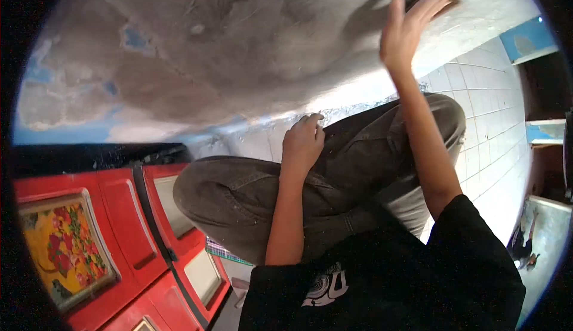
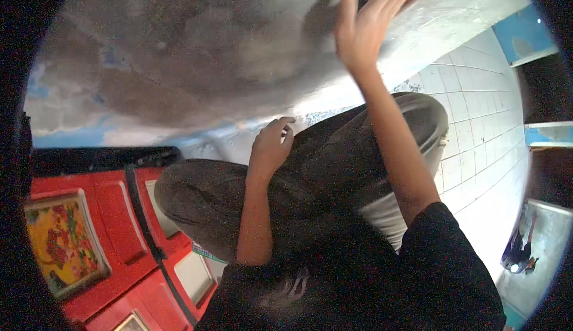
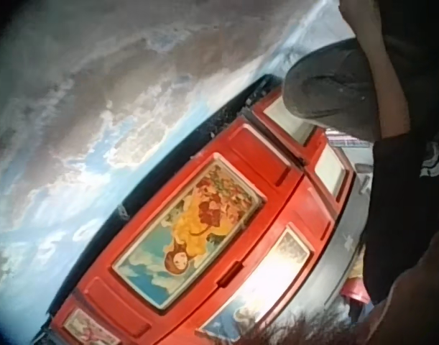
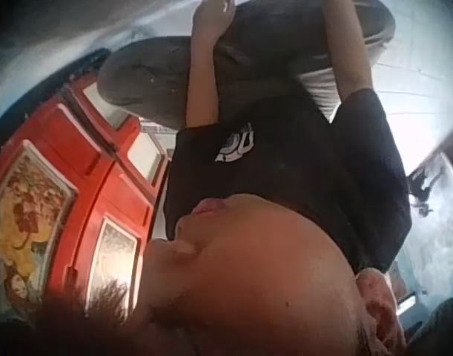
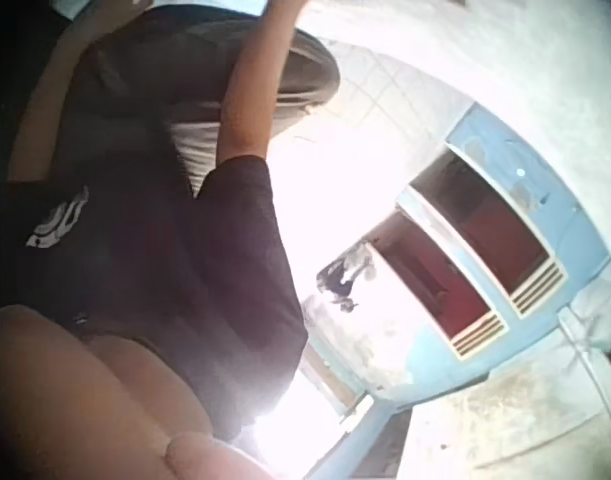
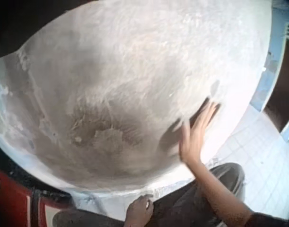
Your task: The person sands a wall using sandpaper, folds the sandpaper, and continues sanding the wall surface by hand.
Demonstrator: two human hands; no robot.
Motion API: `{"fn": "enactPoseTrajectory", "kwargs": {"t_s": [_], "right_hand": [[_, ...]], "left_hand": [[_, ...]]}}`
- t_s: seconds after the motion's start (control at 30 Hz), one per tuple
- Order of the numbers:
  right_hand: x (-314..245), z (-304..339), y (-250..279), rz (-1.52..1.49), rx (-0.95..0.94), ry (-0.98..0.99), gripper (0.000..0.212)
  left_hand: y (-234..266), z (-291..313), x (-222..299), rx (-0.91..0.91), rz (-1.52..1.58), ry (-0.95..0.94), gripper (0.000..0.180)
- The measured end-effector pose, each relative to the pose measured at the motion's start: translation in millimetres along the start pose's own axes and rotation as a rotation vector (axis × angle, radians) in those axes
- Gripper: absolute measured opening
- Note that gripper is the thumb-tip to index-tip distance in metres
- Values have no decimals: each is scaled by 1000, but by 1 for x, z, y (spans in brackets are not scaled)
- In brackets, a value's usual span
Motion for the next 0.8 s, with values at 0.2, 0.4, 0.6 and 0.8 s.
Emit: {"fn": "enactPoseTrajectory", "kwargs": {"t_s": [0.2, 0.4, 0.6, 0.8], "right_hand": [[65, -151, 74, -80, 613, -14, 64], [-6, -49, 16, -76, 232, -75, 83], [-13, -7, -4, 92, -27, 158, 78], [54, -67, 57, -14, 347, -24, 78]], "left_hand": [[-4, -5, 6, 22, 11, -74, 25], [-6, -7, 3, -22, -8, -31, 24], [7, -3, 7, 42, 31, -15, 22], [78, 9, 52, 506, 237, -248, 14]]}}
Point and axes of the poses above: each hand's wrist, its own z-axis away from the middle knuckle, its own y-axis out of the back of the hand, x = y × z, the point moved 3 cm from there along -z, towards the middle knuckle, and after that the axes turned 2 degrees about -y, right-handed, at the moved point
